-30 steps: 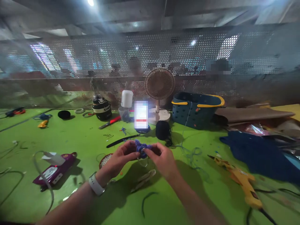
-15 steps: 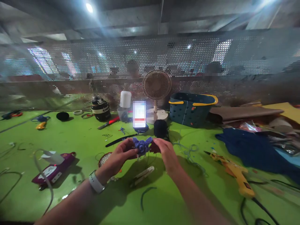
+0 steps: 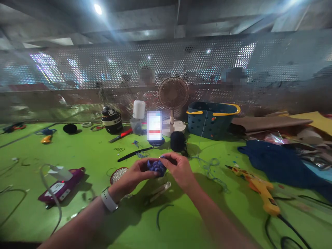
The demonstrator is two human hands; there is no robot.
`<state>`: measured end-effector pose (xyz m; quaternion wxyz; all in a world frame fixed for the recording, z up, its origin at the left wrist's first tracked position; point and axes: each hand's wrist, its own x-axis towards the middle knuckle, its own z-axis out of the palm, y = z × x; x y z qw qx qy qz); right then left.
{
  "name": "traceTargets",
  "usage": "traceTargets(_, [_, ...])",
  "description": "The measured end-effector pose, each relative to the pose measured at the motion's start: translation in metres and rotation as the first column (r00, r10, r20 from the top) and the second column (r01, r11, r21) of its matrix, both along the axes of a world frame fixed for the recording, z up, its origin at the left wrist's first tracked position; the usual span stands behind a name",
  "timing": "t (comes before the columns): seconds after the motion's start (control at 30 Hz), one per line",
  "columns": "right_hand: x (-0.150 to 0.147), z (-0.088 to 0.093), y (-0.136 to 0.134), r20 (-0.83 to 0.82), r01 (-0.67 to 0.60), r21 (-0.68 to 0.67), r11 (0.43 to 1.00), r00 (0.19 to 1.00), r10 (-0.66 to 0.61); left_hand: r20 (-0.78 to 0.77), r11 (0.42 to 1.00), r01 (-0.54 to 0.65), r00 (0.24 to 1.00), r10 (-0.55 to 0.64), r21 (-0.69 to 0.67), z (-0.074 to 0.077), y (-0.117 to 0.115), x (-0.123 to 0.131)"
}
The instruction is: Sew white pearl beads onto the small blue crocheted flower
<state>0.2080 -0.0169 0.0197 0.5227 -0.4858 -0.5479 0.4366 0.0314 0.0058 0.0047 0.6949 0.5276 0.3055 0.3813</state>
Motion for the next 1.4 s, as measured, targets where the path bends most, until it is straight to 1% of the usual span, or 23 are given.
traceTargets(0.1, [0.0, 0.002, 0.0, -0.005, 0.018, 0.028, 0.999, 1.0, -0.018, 0.02, 0.999, -0.023, 1.0, 0.024, -0.034, -0.001, 0.0, 0.001])
traceTargets(0.17, [0.002, 0.004, 0.0, -0.023, 0.006, 0.0, 1.0, 1.0, -0.006, 0.019, 0.999, -0.027, 0.999, 0.028, -0.035, -0.001, 0.0, 0.001])
traceTargets(0.23, [0.005, 0.008, -0.002, -0.017, -0.027, -0.03, 0.999, 1.0, 0.026, 0.03, 0.999, -0.04, 0.999, 0.041, -0.032, 0.0, 0.0, 0.0])
traceTargets(0.33, [0.013, 0.012, -0.003, 0.024, -0.122, -0.074, 0.99, 0.992, 0.124, 0.063, 0.996, -0.078, 0.995, 0.081, -0.045, 0.003, 0.001, -0.001])
traceTargets(0.4, [0.017, 0.011, -0.003, 0.031, -0.237, -0.127, 0.963, 0.97, 0.243, 0.077, 0.993, -0.105, 0.991, 0.109, -0.059, 0.005, 0.002, -0.004])
traceTargets(0.5, [0.02, 0.008, -0.003, 0.035, -0.404, -0.221, 0.888, 0.906, 0.421, 0.104, 0.99, -0.123, 0.986, 0.13, -0.073, 0.006, 0.006, -0.009])
traceTargets(0.57, [0.021, 0.008, -0.004, 0.071, -0.445, -0.266, 0.855, 0.876, 0.478, 0.119, 0.992, -0.101, 0.987, 0.11, -0.078, 0.005, 0.009, -0.012])
traceTargets(0.67, [0.026, 0.014, -0.005, 0.098, -0.446, -0.299, 0.844, 0.865, 0.492, 0.136, 0.994, -0.068, 0.988, 0.078, -0.083, 0.006, 0.013, -0.018])
traceTargets(0.73, [0.031, 0.017, -0.005, 0.062, -0.429, -0.292, 0.855, 0.883, 0.464, 0.136, 0.994, -0.073, 0.987, 0.084, -0.085, 0.007, 0.014, -0.02])
traceTargets(0.77, [0.034, 0.018, -0.004, 0.033, -0.408, -0.275, 0.87, 0.901, 0.433, 0.13, 0.993, -0.08, 0.987, 0.09, -0.083, 0.008, 0.015, -0.021])
traceTargets(0.87, [0.04, 0.017, 0.0, -0.093, -0.296, -0.188, 0.937, 0.955, 0.283, 0.106, 0.995, -0.078, 0.991, 0.083, -0.054, 0.01, 0.014, -0.021])
traceTargets(0.97, [0.04, 0.013, 0.004, -0.202, -0.168, -0.117, 0.979, 0.969, 0.142, 0.064, 0.998, -0.061, 0.996, 0.062, -0.011, 0.009, 0.012, -0.019])
traceTargets(1.1, [0.035, 0.013, 0.004, -0.197, -0.029, -0.072, 0.997, 0.98, 0.015, -0.012, 0.996, -0.082, 0.997, 0.083, 0.026, 0.006, 0.008, -0.016])
traceTargets(1.23, [0.032, 0.012, 0.004, -0.204, 0.077, -0.06, 0.995, 0.975, -0.088, -0.049, 0.993, -0.11, 0.992, 0.113, 0.049, 0.006, 0.007, -0.014])
traceTargets(1.33, [0.032, 0.007, 0.008, -0.183, 0.112, -0.057, 0.992, 0.976, -0.121, -0.027, 0.989, -0.138, 0.99, 0.139, 0.051, 0.006, 0.007, -0.012])
traceTargets(1.4, [0.032, 0.003, 0.011, -0.114, 0.094, -0.071, 0.993, 0.988, -0.102, -0.002, 0.991, -0.131, 0.991, 0.131, 0.028, 0.007, 0.006, -0.011])
